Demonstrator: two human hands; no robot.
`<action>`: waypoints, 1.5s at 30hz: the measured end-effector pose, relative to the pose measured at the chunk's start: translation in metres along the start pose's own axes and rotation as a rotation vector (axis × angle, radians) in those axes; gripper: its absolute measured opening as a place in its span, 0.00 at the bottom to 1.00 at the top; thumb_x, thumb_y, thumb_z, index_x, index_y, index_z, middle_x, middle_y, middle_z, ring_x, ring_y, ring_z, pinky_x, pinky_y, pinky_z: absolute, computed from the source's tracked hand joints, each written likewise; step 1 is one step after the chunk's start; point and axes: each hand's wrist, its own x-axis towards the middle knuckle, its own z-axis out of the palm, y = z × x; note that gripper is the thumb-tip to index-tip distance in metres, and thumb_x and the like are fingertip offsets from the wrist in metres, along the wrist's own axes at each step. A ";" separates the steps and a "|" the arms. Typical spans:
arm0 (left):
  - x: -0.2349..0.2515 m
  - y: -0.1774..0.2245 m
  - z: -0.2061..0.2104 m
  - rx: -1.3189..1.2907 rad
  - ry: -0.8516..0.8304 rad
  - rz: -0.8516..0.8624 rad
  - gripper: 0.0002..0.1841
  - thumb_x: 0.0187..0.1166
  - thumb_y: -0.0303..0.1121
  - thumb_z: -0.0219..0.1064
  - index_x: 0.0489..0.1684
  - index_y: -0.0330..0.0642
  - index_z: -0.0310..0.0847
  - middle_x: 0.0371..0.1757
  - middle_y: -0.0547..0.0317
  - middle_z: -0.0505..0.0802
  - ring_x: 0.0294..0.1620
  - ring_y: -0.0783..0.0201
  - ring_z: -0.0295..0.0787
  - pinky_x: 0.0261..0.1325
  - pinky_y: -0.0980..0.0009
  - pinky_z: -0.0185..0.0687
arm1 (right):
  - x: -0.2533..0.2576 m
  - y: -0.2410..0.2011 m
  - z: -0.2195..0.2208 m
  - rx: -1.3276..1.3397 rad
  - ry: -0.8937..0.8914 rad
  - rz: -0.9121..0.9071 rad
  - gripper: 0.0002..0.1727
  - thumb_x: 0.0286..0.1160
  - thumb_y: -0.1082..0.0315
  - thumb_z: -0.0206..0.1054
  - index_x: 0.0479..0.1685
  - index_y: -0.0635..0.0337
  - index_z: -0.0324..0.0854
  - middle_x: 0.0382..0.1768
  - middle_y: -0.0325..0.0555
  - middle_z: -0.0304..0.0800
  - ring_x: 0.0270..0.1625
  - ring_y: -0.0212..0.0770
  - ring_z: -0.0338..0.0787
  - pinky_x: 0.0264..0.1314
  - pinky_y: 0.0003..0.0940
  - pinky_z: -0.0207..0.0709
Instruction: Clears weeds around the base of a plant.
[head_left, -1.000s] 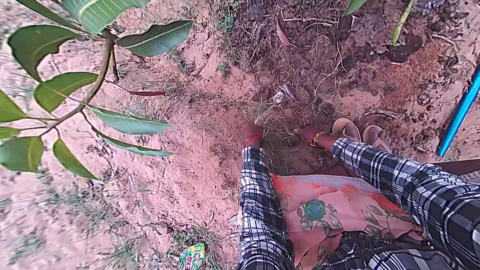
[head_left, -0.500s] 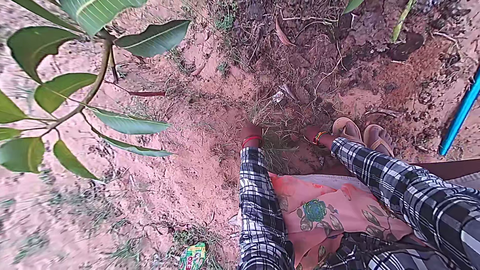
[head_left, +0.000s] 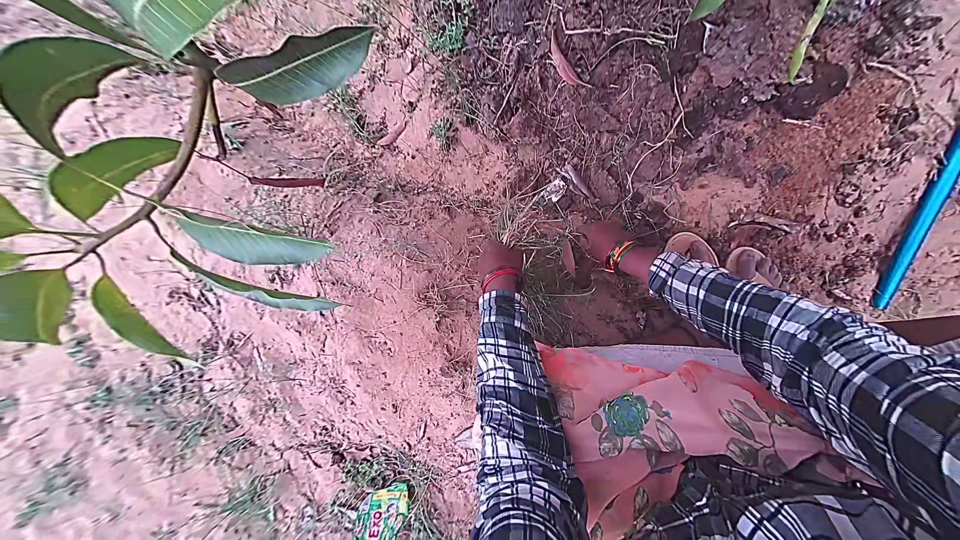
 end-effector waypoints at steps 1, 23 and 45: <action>-0.001 0.002 0.001 0.007 -0.003 0.004 0.28 0.85 0.40 0.64 0.75 0.26 0.72 0.72 0.28 0.84 0.77 0.36 0.80 0.77 0.37 0.72 | 0.000 -0.006 0.001 -0.028 -0.014 0.044 0.19 0.89 0.64 0.59 0.66 0.67 0.83 0.65 0.70 0.87 0.70 0.70 0.86 0.67 0.72 0.76; 0.001 0.002 -0.002 -0.074 0.085 0.020 0.29 0.81 0.38 0.68 0.79 0.31 0.72 0.72 0.31 0.85 0.75 0.36 0.82 0.74 0.34 0.75 | 0.014 0.021 -0.005 0.084 0.003 0.059 0.23 0.90 0.57 0.57 0.62 0.69 0.87 0.63 0.72 0.88 0.71 0.70 0.85 0.72 0.72 0.71; -0.001 0.004 -0.001 -0.103 0.014 0.114 0.33 0.81 0.36 0.67 0.85 0.34 0.66 0.74 0.32 0.84 0.77 0.35 0.79 0.77 0.34 0.70 | -0.003 0.029 -0.021 0.175 -0.289 -0.223 0.20 0.93 0.59 0.56 0.47 0.69 0.85 0.30 0.50 0.78 0.30 0.41 0.75 0.39 0.42 0.70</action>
